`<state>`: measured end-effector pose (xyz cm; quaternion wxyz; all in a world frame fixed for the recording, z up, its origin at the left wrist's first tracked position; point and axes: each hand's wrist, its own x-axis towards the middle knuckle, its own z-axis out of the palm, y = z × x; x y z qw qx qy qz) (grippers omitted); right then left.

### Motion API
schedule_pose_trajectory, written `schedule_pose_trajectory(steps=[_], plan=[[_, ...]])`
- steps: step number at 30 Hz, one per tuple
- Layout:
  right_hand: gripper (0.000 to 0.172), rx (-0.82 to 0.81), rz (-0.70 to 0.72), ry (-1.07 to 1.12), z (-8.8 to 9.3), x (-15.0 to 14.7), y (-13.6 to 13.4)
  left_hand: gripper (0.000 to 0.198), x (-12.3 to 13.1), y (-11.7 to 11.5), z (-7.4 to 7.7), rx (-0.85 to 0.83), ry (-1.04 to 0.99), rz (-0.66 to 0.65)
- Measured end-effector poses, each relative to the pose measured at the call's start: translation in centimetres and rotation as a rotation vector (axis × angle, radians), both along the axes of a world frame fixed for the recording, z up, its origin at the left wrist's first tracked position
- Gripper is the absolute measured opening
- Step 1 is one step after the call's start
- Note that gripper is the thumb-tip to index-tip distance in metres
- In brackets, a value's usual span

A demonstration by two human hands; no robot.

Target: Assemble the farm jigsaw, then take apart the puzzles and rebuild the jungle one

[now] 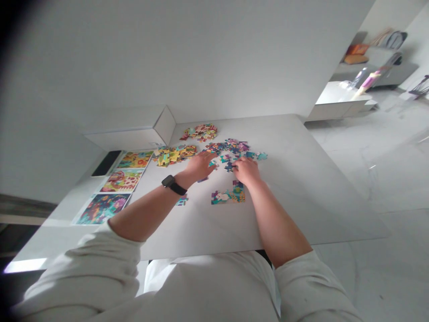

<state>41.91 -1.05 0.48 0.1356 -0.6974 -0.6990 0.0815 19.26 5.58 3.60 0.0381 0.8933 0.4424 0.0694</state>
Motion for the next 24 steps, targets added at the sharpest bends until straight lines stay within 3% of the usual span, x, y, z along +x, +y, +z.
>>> schedule_pose_trajectory(steps=[6, 9, 13, 16, 19, 22, 24], plan=[[0.029, 0.017, 0.01, 0.011, -0.2, 0.2, 0.1, 0.044, 4.0, 2.8, -0.4, -0.076, 0.043, 0.038], [0.028, 0.024, 0.003, 0.025, -0.3, 0.2, 0.1, 0.039, 4.4, 3.9, -1.4, -0.08, 0.046, 0.034], [0.027, 0.038, -0.01, 0.028, -0.2, 0.2, 0.0, 0.053, 4.5, 4.9, -2.2, -0.092, -0.057, 0.006], [0.027, 0.032, -0.012, 0.037, -0.1, 0.2, 0.0, 0.054, 4.7, 4.6, -2.0, -0.072, -0.081, -0.002], [0.028, 0.017, -0.014, 0.041, -0.1, 0.3, 0.0, 0.038, 4.4, 3.6, -1.5, -0.073, -0.16, -0.009], [0.029, 0.013, -0.018, 0.044, -0.2, 0.5, 0.0, 0.019, 2.6, 2.4, -1.0, -0.124, -0.341, -0.037], [0.029, 0.018, -0.02, 0.046, -0.4, 0.6, 0.1, 0.02, 0.5, 1.4, -0.6, -0.163, -0.51, -0.031]])
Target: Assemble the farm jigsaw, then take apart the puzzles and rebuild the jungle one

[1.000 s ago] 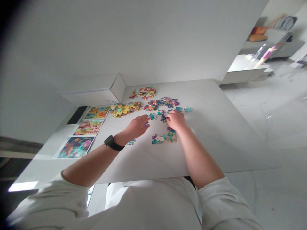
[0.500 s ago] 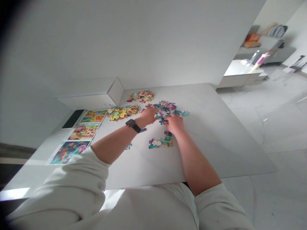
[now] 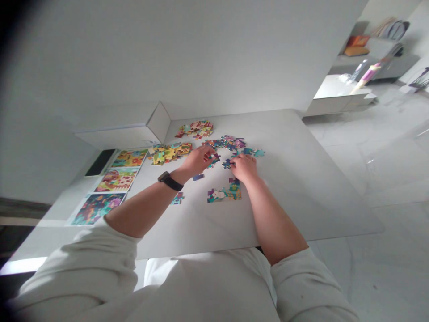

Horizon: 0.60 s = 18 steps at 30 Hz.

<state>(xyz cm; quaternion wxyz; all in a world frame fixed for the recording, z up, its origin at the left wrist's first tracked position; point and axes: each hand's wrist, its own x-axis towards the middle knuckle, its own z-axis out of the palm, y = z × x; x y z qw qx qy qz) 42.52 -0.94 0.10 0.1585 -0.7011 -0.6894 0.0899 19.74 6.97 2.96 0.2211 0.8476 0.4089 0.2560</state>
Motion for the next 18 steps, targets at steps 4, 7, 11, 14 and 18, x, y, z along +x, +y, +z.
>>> schedule_pose_trajectory(steps=[4, 7, 11, 14, 18], plan=[[0.028, 0.013, 0.011, -0.009, -0.3, 0.0, 0.1, 0.05, -5.4, -2.8, 0.7, -0.207, -0.323, 0.081], [0.028, 0.029, 0.008, -0.013, -0.5, -0.1, 0.1, 0.058, -8.9, -5.3, 1.4, -0.339, -0.521, 0.135], [0.029, 0.114, 0.004, 0.022, -0.5, 0.0, 0.0, 0.054, -11.3, -8.0, 1.7, -0.462, -0.653, 0.205], [0.035, 0.26, -0.001, 0.082, 0.4, 0.4, 0.0, 0.052, -11.5, -9.0, 1.2, -0.512, -0.716, 0.206], [0.039, 0.414, -0.024, 0.225, 3.3, 0.2, -0.5, 0.049, -11.1, -9.6, -0.2, -0.571, -0.807, 0.179]])
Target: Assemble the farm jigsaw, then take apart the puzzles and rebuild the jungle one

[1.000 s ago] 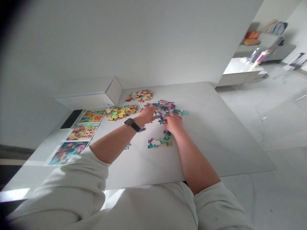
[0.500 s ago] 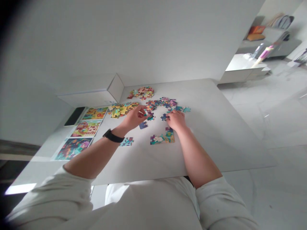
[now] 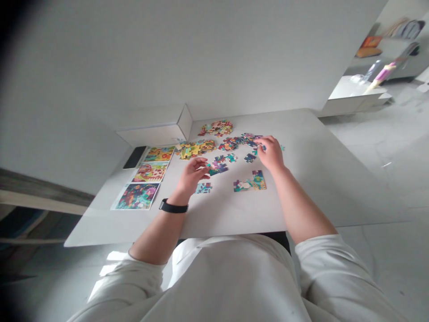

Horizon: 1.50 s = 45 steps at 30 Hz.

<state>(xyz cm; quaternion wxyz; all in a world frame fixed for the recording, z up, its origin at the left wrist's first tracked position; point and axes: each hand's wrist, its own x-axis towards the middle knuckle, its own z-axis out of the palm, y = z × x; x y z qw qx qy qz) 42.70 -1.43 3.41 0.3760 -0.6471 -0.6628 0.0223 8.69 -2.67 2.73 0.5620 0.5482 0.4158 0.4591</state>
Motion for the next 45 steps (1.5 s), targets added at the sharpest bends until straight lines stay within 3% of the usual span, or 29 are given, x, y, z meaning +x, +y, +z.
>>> schedule_pose_trajectory(steps=[3, 5, 8, 12, 18, 24, 29, 32, 39, 45], plan=[[0.037, 0.002, 0.087, 0.159, 2.2, -1.7, -0.8, 0.048, 0.1, -0.2, -0.8, -0.051, -0.036, -0.055], [0.038, -0.099, 0.22, 0.249, 2.8, -3.6, -1.5, 0.049, -0.1, -0.3, -1.1, -0.078, -0.032, -0.087], [0.042, -0.306, 0.407, 0.352, 2.0, -6.9, -2.7, 0.052, -0.2, -0.5, -1.2, -0.113, -0.013, -0.098], [0.041, -0.464, 0.522, 0.48, -0.4, -10.1, -4.0, 0.048, 0.1, -0.9, -1.4, -0.13, 0.006, -0.117], [0.032, -0.51, 0.461, 0.674, -1.9, -10.5, -4.3, 0.03, -0.1, -0.8, -1.2, -0.109, -0.011, -0.129], [0.036, -0.509, 0.389, 0.745, -1.5, -9.2, -4.3, 0.026, -1.2, 0.0, -1.2, 0.183, 0.159, 0.048], [0.032, -0.538, 0.414, 0.766, -1.4, -9.3, -4.4, 0.039, 0.0, -2.1, -1.1, 0.629, 0.483, -0.138], [0.028, -0.569, 0.437, 0.786, -1.4, -9.5, -4.5, 0.045, 1.0, -3.2, -1.2, 0.78, 0.624, -0.217], [0.019, -0.643, 0.453, 0.721, -1.4, -8.1, -4.3, 0.029, 1.4, -2.9, -2.2, 0.886, 0.646, -0.242], [0.02, -0.477, 0.282, 0.67, -1.1, -5.3, -3.5, 0.028, 1.4, -2.9, -3.2, 0.868, 0.783, -0.413]])
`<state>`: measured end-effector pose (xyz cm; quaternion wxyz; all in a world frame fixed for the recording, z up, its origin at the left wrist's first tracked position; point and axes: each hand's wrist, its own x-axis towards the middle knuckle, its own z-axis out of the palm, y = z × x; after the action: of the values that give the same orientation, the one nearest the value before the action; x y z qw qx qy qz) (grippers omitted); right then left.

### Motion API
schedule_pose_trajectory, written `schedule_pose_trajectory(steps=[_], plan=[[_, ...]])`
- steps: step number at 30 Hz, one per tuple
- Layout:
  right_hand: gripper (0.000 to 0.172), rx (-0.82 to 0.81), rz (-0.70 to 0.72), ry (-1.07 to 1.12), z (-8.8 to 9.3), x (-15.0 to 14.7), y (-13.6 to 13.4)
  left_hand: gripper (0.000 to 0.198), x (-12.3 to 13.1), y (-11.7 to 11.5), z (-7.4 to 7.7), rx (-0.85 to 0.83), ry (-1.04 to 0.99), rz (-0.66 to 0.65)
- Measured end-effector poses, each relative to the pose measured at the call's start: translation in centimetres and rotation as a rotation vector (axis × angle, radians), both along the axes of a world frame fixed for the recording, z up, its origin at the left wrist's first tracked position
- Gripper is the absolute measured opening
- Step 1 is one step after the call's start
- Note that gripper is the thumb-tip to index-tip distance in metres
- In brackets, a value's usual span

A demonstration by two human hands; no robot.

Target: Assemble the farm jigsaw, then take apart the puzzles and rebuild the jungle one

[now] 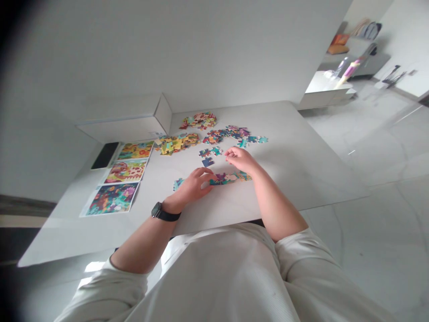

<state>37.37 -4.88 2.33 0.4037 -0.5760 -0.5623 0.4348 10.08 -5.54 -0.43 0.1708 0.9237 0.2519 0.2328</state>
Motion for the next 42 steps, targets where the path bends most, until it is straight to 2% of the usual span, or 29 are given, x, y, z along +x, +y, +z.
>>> schedule_pose_trajectory(steps=[4, 12, 24, 31, 33, 39, 42], plan=[[0.02, 0.046, -0.035, -0.009, -0.3, 0.3, 0.3, 0.032, 0.2, -0.1, -0.6, 0.006, 0.094, 0.014], [0.016, 0.105, -0.038, 0.001, -0.7, -0.4, 0.2, 0.035, 0.3, 0.1, -1.0, -0.025, 0.099, 0.02], [0.019, 0.201, 0.017, -0.007, -1.3, -0.5, 0.2, 0.037, 0.4, -0.5, -0.5, -0.035, 0.136, 0.041], [0.021, 0.229, 0.007, -0.121, -1.2, -0.4, 0.1, 0.033, 0.2, -0.1, -0.3, 0.003, 0.08, 0.055], [0.021, 0.25, 0.058, -0.19, -1.1, -0.5, -0.1, 0.031, 0.0, 0.0, -0.1, 0.023, 0.059, 0.07], [0.023, 0.366, 0.333, -0.533, -1.1, -1.9, -1.1, 0.029, 0.1, 0.0, -0.1, 0.028, 0.116, 0.138], [0.014, 0.343, 0.387, -0.639, -1.3, -2.5, -1.4, 0.027, 0.4, -0.2, -0.3, 0.022, 0.143, 0.179]])
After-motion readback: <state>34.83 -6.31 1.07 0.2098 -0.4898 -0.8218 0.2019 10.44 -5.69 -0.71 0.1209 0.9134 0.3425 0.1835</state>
